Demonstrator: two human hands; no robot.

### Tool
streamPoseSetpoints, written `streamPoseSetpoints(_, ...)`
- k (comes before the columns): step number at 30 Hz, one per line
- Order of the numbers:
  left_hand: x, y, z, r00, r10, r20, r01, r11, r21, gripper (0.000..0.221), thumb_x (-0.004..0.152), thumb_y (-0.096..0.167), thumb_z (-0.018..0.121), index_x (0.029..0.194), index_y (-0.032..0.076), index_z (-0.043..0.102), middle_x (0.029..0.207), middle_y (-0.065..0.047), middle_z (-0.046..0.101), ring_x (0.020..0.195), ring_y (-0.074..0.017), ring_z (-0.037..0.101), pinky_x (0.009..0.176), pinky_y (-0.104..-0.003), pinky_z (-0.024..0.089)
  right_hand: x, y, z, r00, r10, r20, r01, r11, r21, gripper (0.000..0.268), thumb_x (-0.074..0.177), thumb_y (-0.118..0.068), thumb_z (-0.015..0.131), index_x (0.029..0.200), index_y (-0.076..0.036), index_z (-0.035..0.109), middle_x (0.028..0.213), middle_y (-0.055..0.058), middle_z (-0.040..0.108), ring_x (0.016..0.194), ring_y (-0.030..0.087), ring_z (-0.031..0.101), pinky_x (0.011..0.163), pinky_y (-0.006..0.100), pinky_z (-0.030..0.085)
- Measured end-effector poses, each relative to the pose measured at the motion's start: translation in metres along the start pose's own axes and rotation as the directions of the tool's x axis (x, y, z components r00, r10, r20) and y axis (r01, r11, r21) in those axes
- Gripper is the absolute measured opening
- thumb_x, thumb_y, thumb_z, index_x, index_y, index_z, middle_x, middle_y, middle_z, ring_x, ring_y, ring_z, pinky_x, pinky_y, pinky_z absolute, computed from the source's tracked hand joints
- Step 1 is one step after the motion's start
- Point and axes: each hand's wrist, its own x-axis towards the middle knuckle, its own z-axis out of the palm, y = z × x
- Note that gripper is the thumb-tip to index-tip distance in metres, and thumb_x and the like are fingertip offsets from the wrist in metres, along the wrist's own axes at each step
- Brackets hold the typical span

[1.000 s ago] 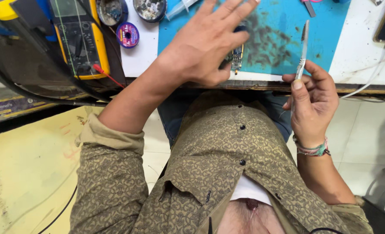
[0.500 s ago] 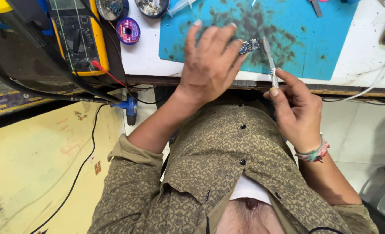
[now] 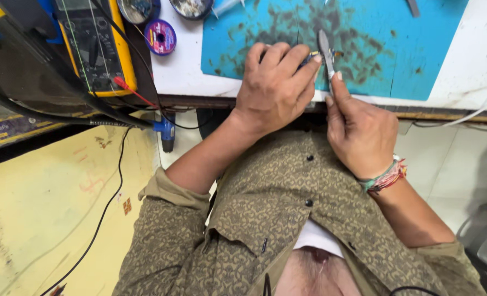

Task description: The person performs delicate repairs on a mobile phone circuit board using a soldering iron and tweezers. They apply heat to components, manipulate small parts with tweezers, and scrape surfaces on a repair bench.

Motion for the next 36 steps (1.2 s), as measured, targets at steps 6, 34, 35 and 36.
streamPoseSetpoints(6, 0.001, -0.002, 0.001, 1.000, -0.006, -0.025, 0.007, 1.000, 0.015, 0.030, 0.097, 0.025, 0.072, 0.122, 0.009, 0.071, 0.125, -0.006, 0.061, 0.114, -0.0248, 0.055, 0.102, -0.044, 0.037, -0.004, 0.001, 0.003, 1.000, -0.024, -0.013, 0.024, 0.999, -0.031, 0.041, 0.102, -0.013, 0.072, 0.142, -0.011, 0.068, 0.069, 0.011, 0.062, 0.057, 0.031, 0.060, 0.053, 0.044, 0.043)
streamPoseSetpoints(34, 0.000, 0.000, 0.007, 0.999, -0.030, -0.023, 0.028, 0.998, -0.053, 0.025, 0.098, 0.023, 0.073, 0.119, 0.009, 0.073, 0.124, -0.006, 0.062, 0.113, -0.0275, 0.057, 0.097, -0.043, 0.043, -0.004, 0.006, 0.001, 0.998, -0.029, 0.062, 0.035, 0.995, -0.092, 0.040, 0.102, -0.016, 0.071, 0.142, -0.010, 0.067, 0.067, 0.012, 0.062, 0.056, 0.033, 0.059, 0.053, 0.046, 0.043)
streamPoseSetpoints(35, 0.005, -0.005, 0.008, 0.999, -0.019, -0.044, 0.016, 0.999, -0.052, 0.024, 0.099, 0.023, 0.073, 0.119, 0.009, 0.073, 0.125, -0.006, 0.062, 0.113, -0.0270, 0.057, 0.097, -0.043, 0.042, 0.000, 0.008, 0.000, 0.998, -0.025, 0.051, 0.029, 0.996, -0.081, 0.038, 0.105, -0.015, 0.071, 0.143, -0.010, 0.067, 0.068, 0.012, 0.062, 0.056, 0.033, 0.059, 0.053, 0.045, 0.043)
streamPoseSetpoints(36, 0.004, -0.002, 0.005, 0.999, -0.022, -0.029, 0.020, 0.998, -0.058, 0.024, 0.098, 0.023, 0.073, 0.118, 0.009, 0.073, 0.124, -0.006, 0.062, 0.113, -0.0274, 0.057, 0.096, -0.043, 0.043, -0.006, 0.003, -0.003, 0.999, -0.018, 0.046, 0.021, 0.997, -0.069, 0.039, 0.103, -0.016, 0.071, 0.142, -0.010, 0.068, 0.067, 0.012, 0.062, 0.055, 0.033, 0.060, 0.052, 0.045, 0.043)
